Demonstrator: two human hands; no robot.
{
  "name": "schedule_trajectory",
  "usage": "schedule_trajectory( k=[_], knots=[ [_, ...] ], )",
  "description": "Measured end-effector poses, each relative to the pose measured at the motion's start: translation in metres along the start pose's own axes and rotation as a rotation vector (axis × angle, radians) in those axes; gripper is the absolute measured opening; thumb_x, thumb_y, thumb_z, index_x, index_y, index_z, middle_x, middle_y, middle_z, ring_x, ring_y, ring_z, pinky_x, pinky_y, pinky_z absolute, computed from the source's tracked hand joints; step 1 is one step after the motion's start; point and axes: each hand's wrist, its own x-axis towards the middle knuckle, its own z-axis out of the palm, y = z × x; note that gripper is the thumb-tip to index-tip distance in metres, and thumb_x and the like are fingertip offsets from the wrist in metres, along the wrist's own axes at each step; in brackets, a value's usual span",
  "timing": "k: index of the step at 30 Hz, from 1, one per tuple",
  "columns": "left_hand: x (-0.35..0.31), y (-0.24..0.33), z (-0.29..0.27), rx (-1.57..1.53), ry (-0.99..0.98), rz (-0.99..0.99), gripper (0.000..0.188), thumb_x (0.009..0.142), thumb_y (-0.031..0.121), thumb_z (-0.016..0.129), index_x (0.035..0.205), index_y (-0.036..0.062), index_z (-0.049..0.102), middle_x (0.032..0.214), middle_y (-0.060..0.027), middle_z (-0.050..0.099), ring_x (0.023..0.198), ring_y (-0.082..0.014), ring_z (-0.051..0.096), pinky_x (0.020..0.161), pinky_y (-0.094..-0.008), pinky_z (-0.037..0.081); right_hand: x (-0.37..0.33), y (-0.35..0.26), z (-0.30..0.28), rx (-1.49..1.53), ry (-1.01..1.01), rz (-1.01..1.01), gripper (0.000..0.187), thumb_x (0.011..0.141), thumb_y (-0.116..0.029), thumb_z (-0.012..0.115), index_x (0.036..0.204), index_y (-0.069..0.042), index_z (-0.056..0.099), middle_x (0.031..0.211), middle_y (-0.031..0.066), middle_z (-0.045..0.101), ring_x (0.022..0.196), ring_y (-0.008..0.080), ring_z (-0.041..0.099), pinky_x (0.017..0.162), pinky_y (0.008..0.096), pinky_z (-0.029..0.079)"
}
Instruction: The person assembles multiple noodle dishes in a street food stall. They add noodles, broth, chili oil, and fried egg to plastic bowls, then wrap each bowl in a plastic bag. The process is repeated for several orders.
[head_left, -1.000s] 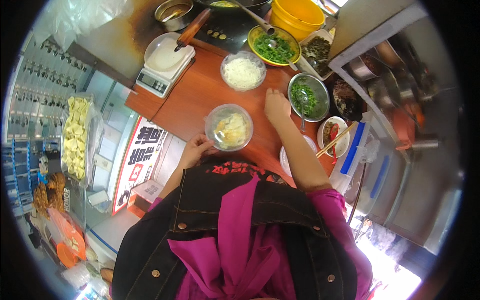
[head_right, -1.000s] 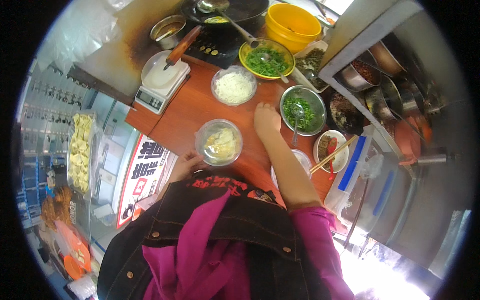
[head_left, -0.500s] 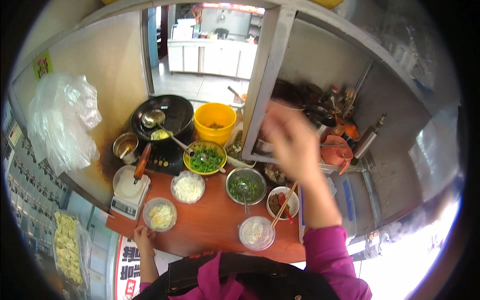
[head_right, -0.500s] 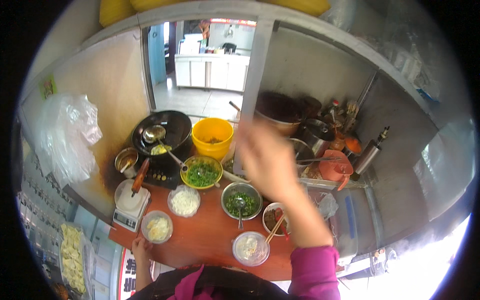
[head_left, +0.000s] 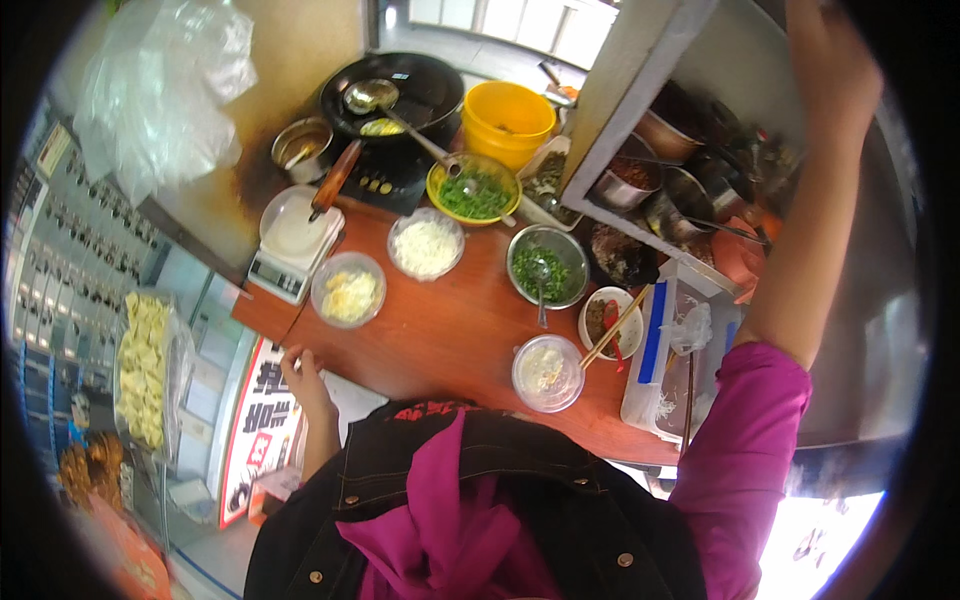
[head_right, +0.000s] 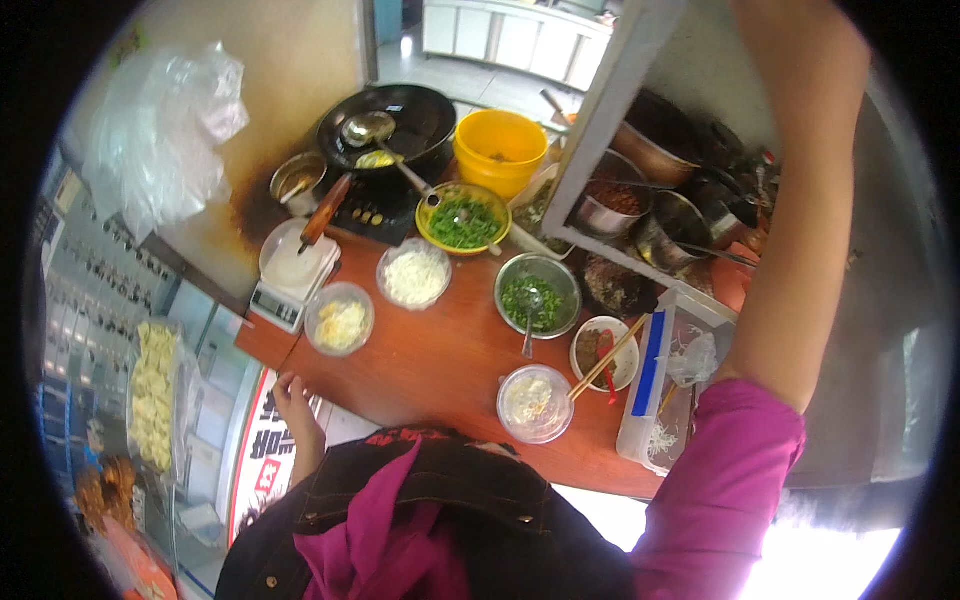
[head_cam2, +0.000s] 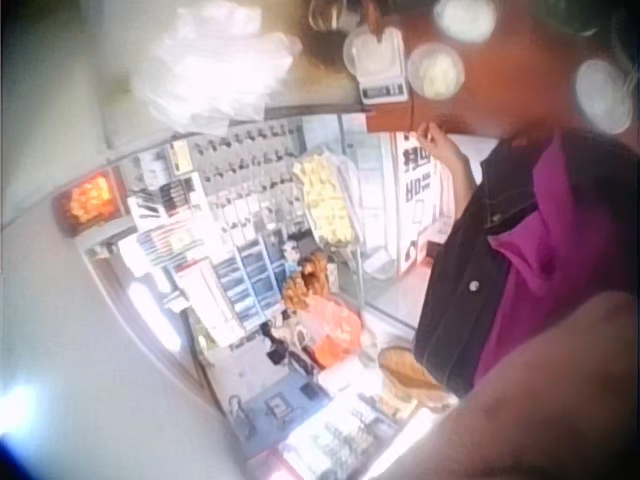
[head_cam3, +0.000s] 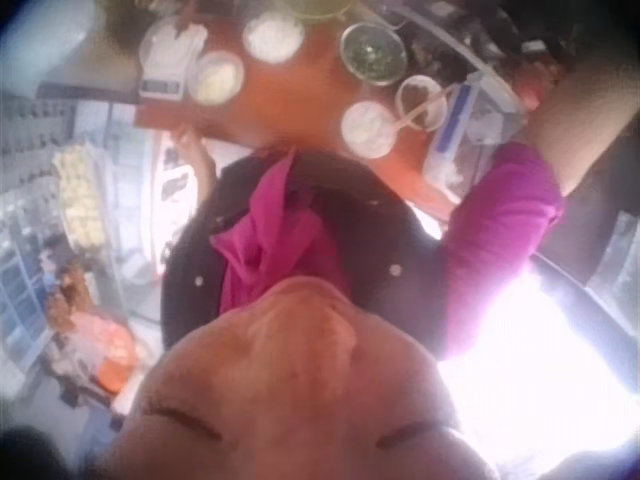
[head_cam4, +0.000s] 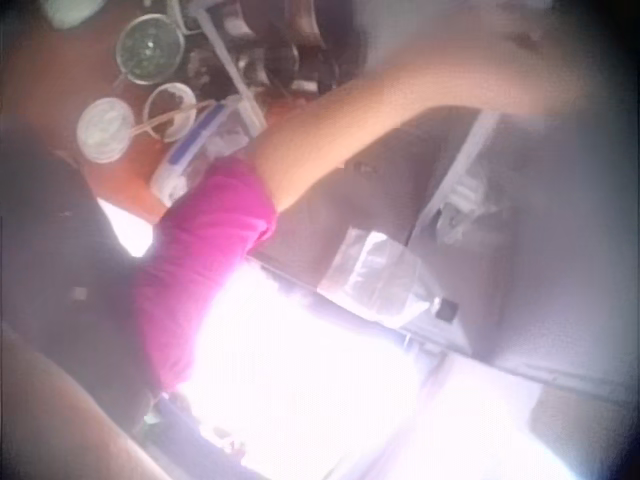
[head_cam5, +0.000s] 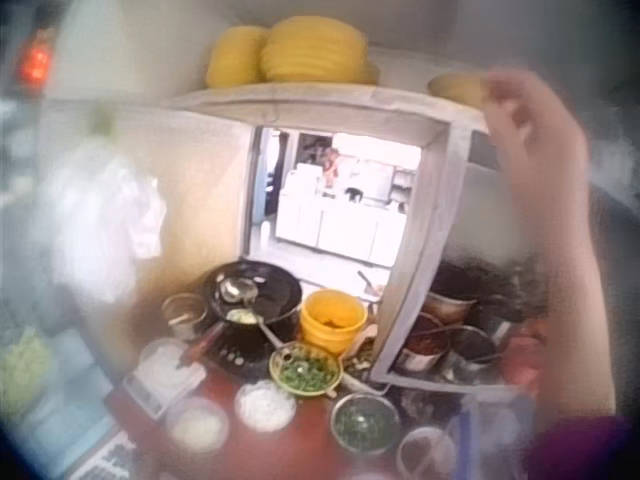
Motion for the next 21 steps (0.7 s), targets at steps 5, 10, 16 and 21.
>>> schedule_trajectory(
  k=[5,10,16,21],
  knots=[
    [-0.013,0.015,0.002,0.039,0.026,0.030,0.020,0.093,0.011,0.056,0.112,0.0036,0.053,0.105,-0.0072,0.054,0.089,-0.0146,0.057,0.076,-0.0287,0.049,-0.120,-0.077,0.002,0.314,-0.319,-0.547,0.031,0.071,-0.008,0.069,0.102,-0.003,0.067,0.089,0.0078,0.066,0.073,0.0210,0.062,0.060,0.0290,0.050],
    [-0.007,0.034,0.001,-0.063,-0.130,-0.045,0.012,0.094,0.010,0.054,0.104,0.0042,0.056,0.092,-0.0050,0.060,0.079,-0.0124,0.058,0.073,-0.0257,0.048,-0.257,-0.119,0.029,0.543,-1.002,-0.266,0.036,0.073,-0.010,0.064,0.109,-0.004,0.061,0.101,0.0087,0.062,0.077,0.0252,0.063,0.062,0.0344,0.051],
    [-0.028,0.038,0.054,-0.039,-0.558,-0.218,0.014,0.095,0.011,0.054,0.106,0.0040,0.056,0.091,-0.0054,0.062,0.080,-0.0135,0.060,0.075,-0.0261,0.049,-0.388,-0.159,0.113,0.366,-1.279,0.163,0.030,0.082,-0.005,0.054,0.112,-0.005,0.057,0.107,0.0118,0.056,0.085,0.0288,0.067,0.067,0.0401,0.055],
    [-0.044,0.029,0.086,0.013,-0.828,-0.417,0.020,0.097,0.019,0.053,0.113,0.0064,0.055,0.099,-0.0072,0.062,0.091,-0.0158,0.060,0.082,-0.0288,0.048,-0.413,-0.173,0.110,0.358,-1.366,0.181,0.012,0.081,-0.008,0.056,0.093,-0.005,0.058,0.095,0.0127,0.055,0.083,0.0296,0.066,0.066,0.0410,0.054]
  ],
)
